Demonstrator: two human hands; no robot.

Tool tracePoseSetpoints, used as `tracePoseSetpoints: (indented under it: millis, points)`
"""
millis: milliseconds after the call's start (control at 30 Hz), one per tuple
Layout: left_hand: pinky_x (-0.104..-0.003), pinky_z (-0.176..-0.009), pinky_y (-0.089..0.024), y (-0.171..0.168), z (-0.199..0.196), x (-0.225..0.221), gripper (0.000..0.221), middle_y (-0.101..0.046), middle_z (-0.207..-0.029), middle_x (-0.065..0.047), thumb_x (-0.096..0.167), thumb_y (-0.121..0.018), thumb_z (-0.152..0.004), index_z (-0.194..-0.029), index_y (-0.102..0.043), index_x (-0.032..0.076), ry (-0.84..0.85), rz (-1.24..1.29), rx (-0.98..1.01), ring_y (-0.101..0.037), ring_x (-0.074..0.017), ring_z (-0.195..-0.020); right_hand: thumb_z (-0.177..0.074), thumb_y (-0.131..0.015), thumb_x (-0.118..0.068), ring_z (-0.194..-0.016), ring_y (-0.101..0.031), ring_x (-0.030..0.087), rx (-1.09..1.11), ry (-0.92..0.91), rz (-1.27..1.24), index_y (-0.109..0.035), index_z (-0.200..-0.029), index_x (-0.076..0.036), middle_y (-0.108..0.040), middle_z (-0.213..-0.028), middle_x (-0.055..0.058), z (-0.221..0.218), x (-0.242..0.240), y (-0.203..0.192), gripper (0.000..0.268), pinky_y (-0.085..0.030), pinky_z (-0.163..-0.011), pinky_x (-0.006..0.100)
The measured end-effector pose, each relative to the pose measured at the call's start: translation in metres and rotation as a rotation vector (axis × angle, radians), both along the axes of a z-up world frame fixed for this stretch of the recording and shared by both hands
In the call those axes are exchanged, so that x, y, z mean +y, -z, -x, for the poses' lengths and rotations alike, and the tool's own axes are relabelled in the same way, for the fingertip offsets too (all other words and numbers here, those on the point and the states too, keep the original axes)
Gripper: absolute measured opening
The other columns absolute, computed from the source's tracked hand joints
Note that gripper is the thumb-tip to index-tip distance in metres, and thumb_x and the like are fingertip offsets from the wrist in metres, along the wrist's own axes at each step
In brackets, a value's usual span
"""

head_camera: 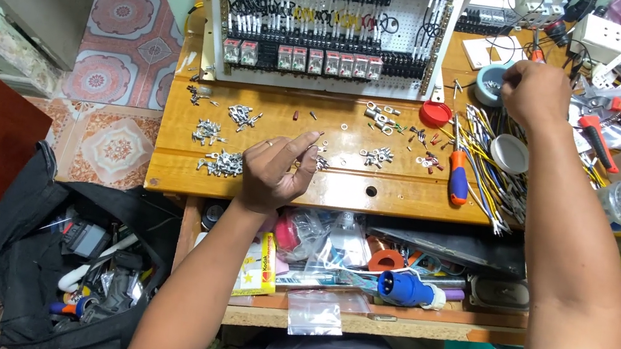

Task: Crimping terminals onto wires and sorting small electrical components on a workbench.

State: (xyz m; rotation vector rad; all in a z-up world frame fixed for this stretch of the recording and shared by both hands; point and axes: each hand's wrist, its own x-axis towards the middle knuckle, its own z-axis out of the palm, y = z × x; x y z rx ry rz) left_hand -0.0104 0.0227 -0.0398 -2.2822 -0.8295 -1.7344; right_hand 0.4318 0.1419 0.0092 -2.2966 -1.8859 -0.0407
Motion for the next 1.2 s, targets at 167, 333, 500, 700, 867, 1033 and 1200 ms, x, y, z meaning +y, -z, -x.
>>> tracePoseSetpoints:
  millis: [167, 333, 500, 700, 867, 1033, 1200]
  points:
    - [-0.034, -0.054, -0.052, -0.002, 0.001, 0.001, 0.018, -0.077, -0.085, -0.012, 0.005, -0.070, -0.098, -0.114, -0.074, 0.000, -0.017, -0.002, 0.001, -0.067, -0.0231, -0.060, -0.099, -0.078, -0.017, -0.094, -0.070, 0.032, 0.061, 0.029, -0.007, -0.077, -0.119, -0.009, -0.077, -0.108, 0.018, 0.010, -0.004, -0.006, 0.022, -0.059, -0.084, 0.050]
    - [-0.034, -0.053, -0.051, 0.001, 0.001, 0.003, 0.019, -0.078, -0.088, -0.012, 0.006, -0.069, -0.098, -0.115, -0.074, 0.001, -0.033, 0.013, 0.017, -0.067, -0.0225, -0.059, -0.103, -0.077, -0.023, -0.090, -0.071, 0.028, 0.023, -0.184, -0.285, -0.082, -0.108, -0.009, -0.079, -0.103, 0.010, 0.025, -0.012, -0.005, 0.015, -0.054, -0.076, 0.045]
    - [-0.034, -0.061, -0.055, -0.006, -0.001, 0.005, 0.014, -0.078, -0.090, -0.010, 0.006, -0.071, -0.094, -0.107, -0.075, 0.003, -0.048, 0.095, 0.036, -0.074, -0.0257, -0.074, -0.106, -0.072, -0.008, -0.067, -0.061, 0.015, 0.387, -0.468, -0.277, -0.078, -0.105, -0.002, -0.075, -0.093, 0.011, 0.119, -0.066, -0.040, 0.008, -0.053, -0.057, 0.028]
    - [-0.034, -0.074, -0.053, 0.028, 0.005, 0.023, 0.011, -0.071, -0.091, 0.006, 0.030, -0.074, -0.091, -0.101, -0.077, 0.026, -0.098, 0.324, 0.088, -0.065, -0.0224, -0.085, -0.090, -0.077, -0.009, -0.054, -0.059, 0.022, 0.587, -0.691, -0.295, -0.076, -0.107, -0.005, -0.072, -0.084, 0.010, 0.190, -0.109, -0.008, 0.017, -0.049, -0.054, 0.032]
    - [-0.042, -0.083, -0.048, 0.020, 0.012, 0.016, 0.017, -0.071, -0.107, 0.002, 0.021, -0.077, -0.083, -0.100, -0.077, 0.021, -0.079, 0.436, 0.198, -0.062, -0.0300, -0.103, -0.087, -0.077, -0.011, -0.076, -0.065, 0.029, 0.295, -0.740, -0.438, -0.074, -0.107, -0.014, -0.069, -0.094, 0.004, 0.210, -0.113, 0.054, 0.020, -0.054, -0.068, 0.040]
    - [-0.045, -0.090, -0.043, 0.020, 0.011, 0.013, 0.027, -0.068, -0.120, -0.003, 0.023, -0.078, -0.080, -0.106, -0.077, 0.019, -0.062, 0.512, 0.333, -0.055, -0.0341, -0.120, -0.087, -0.074, -0.012, -0.078, -0.060, 0.031, 0.124, -0.799, -0.570, -0.072, -0.103, -0.019, -0.062, -0.095, 0.004, 0.230, -0.116, 0.061, 0.018, -0.050, -0.068, 0.042]
    - [-0.042, -0.094, -0.039, 0.024, 0.013, 0.016, 0.020, -0.065, -0.125, 0.001, 0.033, -0.078, -0.081, -0.099, -0.079, 0.024, -0.087, 0.576, 0.436, -0.049, -0.0300, -0.128, -0.087, -0.073, -0.018, -0.081, -0.057, 0.028, 0.059, -0.792, -0.539, -0.072, -0.102, -0.023, -0.061, -0.095, 0.002, 0.237, -0.115, 0.068, 0.016, -0.047, -0.070, 0.040]
